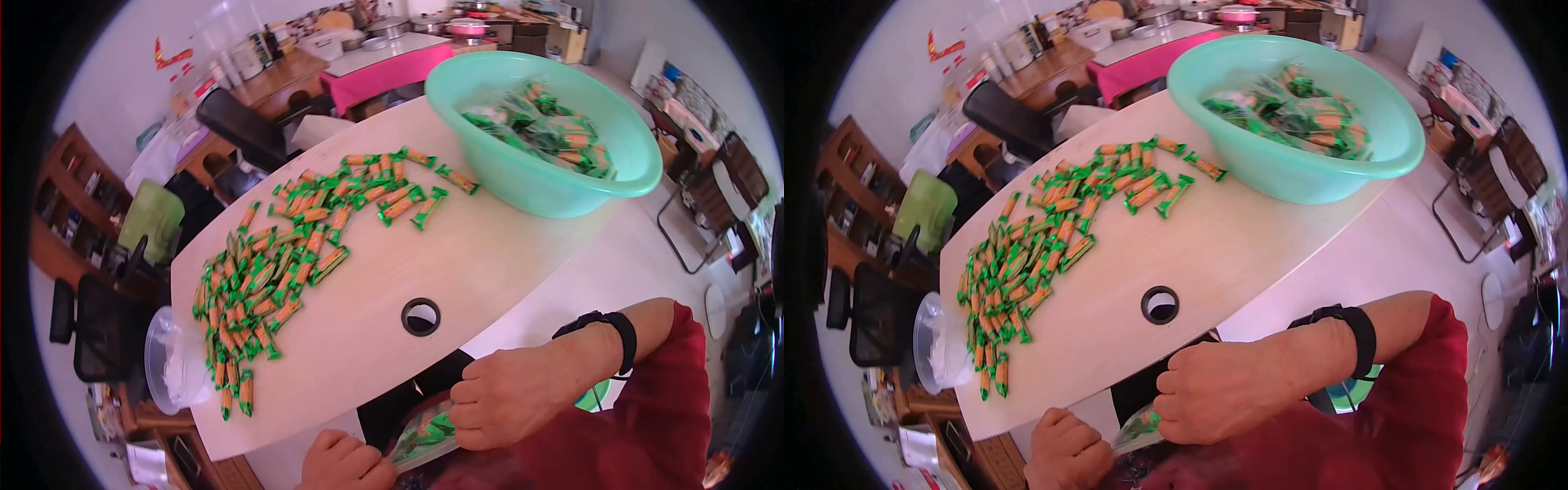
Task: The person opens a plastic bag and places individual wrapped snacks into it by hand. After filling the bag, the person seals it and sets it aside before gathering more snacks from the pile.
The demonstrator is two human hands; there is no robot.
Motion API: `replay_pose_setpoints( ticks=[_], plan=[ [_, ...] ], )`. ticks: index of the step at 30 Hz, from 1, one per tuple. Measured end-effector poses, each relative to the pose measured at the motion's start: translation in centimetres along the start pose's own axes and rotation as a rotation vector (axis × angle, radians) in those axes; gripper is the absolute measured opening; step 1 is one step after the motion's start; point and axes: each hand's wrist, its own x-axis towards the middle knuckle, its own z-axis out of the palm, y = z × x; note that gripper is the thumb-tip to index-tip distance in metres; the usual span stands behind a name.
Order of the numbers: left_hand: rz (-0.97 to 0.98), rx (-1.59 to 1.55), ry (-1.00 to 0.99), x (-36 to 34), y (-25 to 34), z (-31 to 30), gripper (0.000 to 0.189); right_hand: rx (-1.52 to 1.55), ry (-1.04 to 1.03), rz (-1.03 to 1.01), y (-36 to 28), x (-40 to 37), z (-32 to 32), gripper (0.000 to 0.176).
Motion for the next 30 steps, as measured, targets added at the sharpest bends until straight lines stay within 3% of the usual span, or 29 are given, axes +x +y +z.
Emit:
replay_pose_setpoints(
  ticks=[2, 3, 6, 11, 13, 15, 17, 21, 25, 27, 29, 30],
  plan=[
    [0.076, 0.058, -0.036, -0.5, -1.3, -1.2, 0.020, -0.021, 0.080, -0.005, 0.2, 0.7, 0.6, 0.011],
    [0.082, -0.040, 0.062, 1.3, 1.1, 2.0, 0.020, 0.000, -0.052, 0.035, -1.4, -2.4, -1.5, 0.011],
    [0.037, -0.126, -0.012, 2.1, 1.5, -1.1, 0.019, -0.012, 0.017, 0.044, -1.5, -2.0, -0.9, 0.012],
    [-0.002, -0.078, 0.027, 2.3, 0.7, -1.1, 0.015, 0.043, 0.046, 0.099, -0.4, -2.4, -2.0, 0.012],
    [-0.023, -0.056, 0.143, 1.9, -1.7, -1.0, 0.020, 0.003, 0.114, 0.117, 1.4, -2.1, -3.1, 0.013],
    [-0.162, -0.101, 0.403, 3.4, -2.4, -1.0, 0.015, -0.118, 0.151, 0.170, 3.0, -1.5, -3.5, 0.017],
    [-0.219, -0.013, 0.488, 4.1, -3.5, -1.0, 0.015, -0.133, 0.291, 0.283, 4.4, -1.2, -2.9, 0.019],
    [-0.229, 0.092, 0.481, 4.8, -6.0, -0.2, 0.013, -0.177, 0.251, 0.446, 6.3, -1.5, -2.0, 0.018],
    [-0.360, -0.104, 0.442, 5.0, -8.2, 0.6, 0.020, 0.089, 0.277, 0.604, 8.3, -1.5, -2.4, 0.025],
    [-0.384, -0.195, 0.461, 4.9, -8.9, 0.6, 0.025, 0.142, 0.315, 0.542, 9.0, -1.4, -2.2, 0.035],
    [-0.370, -0.324, 0.460, 4.7, -9.1, 0.5, 0.031, 0.494, 0.343, 0.700, 8.8, -1.1, -2.4, 0.036],
    [-0.372, -0.323, 0.460, 4.7, -9.1, 0.5, 0.031, 0.496, 0.342, 0.698, 8.7, -1.0, -2.5, 0.036]
  ],
)
